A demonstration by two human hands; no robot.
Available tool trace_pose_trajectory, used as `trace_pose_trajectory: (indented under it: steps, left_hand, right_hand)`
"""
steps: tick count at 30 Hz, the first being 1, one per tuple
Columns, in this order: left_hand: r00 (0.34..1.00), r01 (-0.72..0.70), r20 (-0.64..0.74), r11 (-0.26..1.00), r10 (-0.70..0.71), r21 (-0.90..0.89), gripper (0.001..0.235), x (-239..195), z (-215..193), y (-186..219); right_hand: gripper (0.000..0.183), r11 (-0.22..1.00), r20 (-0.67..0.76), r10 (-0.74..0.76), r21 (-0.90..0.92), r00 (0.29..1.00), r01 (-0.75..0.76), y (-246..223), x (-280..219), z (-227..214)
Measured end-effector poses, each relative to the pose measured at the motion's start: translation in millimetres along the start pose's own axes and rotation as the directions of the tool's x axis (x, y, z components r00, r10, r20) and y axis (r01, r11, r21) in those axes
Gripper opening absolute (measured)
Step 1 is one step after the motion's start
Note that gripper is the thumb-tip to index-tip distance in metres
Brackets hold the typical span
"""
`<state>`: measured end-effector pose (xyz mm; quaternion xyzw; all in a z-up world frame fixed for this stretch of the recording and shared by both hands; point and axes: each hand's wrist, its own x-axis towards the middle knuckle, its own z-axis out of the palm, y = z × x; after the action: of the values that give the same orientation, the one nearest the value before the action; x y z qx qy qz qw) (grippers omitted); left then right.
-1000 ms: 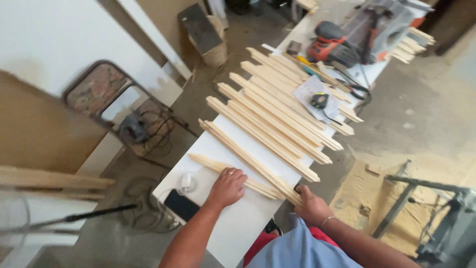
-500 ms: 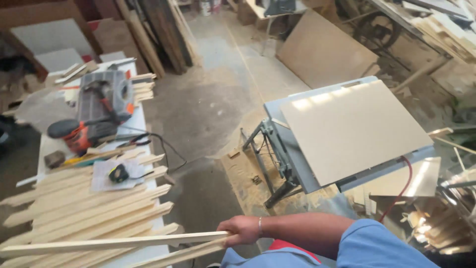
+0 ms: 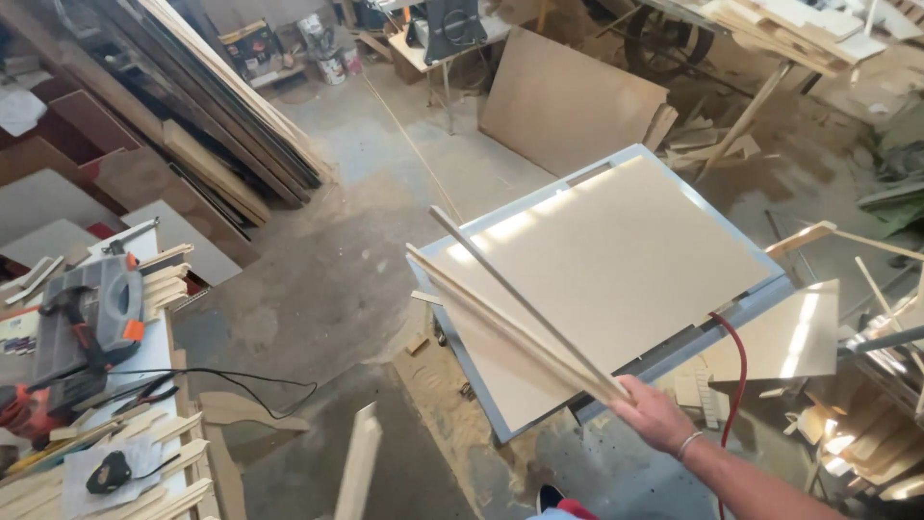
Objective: Measuring wooden slats, aligning them on a workbench using a square ruler, and applying wood glue to the joints for assembly.
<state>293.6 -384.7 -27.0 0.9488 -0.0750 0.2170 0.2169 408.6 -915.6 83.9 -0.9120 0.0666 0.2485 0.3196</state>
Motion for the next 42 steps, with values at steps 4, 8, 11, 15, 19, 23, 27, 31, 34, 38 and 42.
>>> trace_pose_trajectory:
  steps: [4, 8, 11, 15, 19, 23, 27, 31, 34, 38, 42]
  left_hand:
    - [0.998, 0.049, 0.044, 0.998, -0.047, -0.045, 0.023, 58.7, 6.6, 114.7]
    - [0.912, -0.136, 0.357, 0.970, 0.202, -0.202, 0.012, 154.6, 25.8, 206.1]
    - [0.794, -0.323, 0.497, 0.935, 0.350, -0.144, 0.017, 199.3, 68.9, 235.2]
    - [0.748, -0.364, 0.531, 0.915, 0.398, -0.172, 0.015, 244.5, 98.8, 263.9]
    - [0.786, -0.419, 0.414, 0.888, 0.460, -0.191, 0.014, 263.3, 156.6, 270.2]
    - [0.803, -0.389, 0.410, 0.902, 0.432, -0.188, 0.017, 273.5, 169.1, 300.7]
    - [0.785, -0.421, 0.421, 0.890, 0.453, -0.174, 0.016, 270.6, 201.2, 323.1]
    - [0.861, -0.394, 0.291, 0.909, 0.418, -0.138, 0.004, 270.8, 223.3, 347.3]
    - [0.927, -0.307, 0.195, 0.947, 0.319, -0.091, 0.003, 268.5, 236.5, 361.6]
    - [0.961, -0.205, 0.188, 0.979, 0.204, -0.016, 0.015, 269.0, 237.9, 380.5]
    - [0.987, -0.129, 0.108, 0.983, 0.115, 0.132, 0.032, 250.4, 237.6, 378.0]
  right_hand:
    - [0.045, 0.995, -0.031, 0.054, -0.076, 0.998, -0.057, 85.3, 14.4, -57.7]
    - [0.040, 0.922, 0.050, 0.145, -0.368, 0.988, -0.117, 95.6, 30.7, -121.8]
    - [0.040, 0.904, 0.006, 0.016, -0.427, 1.000, -0.012, 123.1, 67.8, -151.0]
    - [0.047, 0.856, -0.055, 0.088, -0.507, 0.995, -0.104, 114.8, 85.3, -178.9]
    - [0.050, 0.810, -0.101, 0.113, -0.567, 0.988, -0.151, 70.3, 86.0, -202.1]
    - [0.054, 0.760, -0.085, 0.096, -0.637, 0.992, -0.128, 61.1, 111.0, -219.6]
    - [0.053, 0.674, -0.030, -0.165, -0.734, 0.986, 0.091, 110.5, 180.2, -239.2]
    - [0.050, 0.594, 0.041, -0.403, -0.749, 0.914, 0.295, 151.3, 258.8, -264.9]
    - [0.053, 0.520, 0.070, -0.545, -0.754, 0.835, 0.402, 156.3, 292.2, -272.7]
    - [0.064, 0.444, 0.104, -0.692, -0.719, 0.715, 0.534, 137.6, 312.0, -259.9]
    - [0.043, 0.232, -0.019, -0.942, -0.758, 0.336, 0.609, 120.8, 310.6, -222.1]
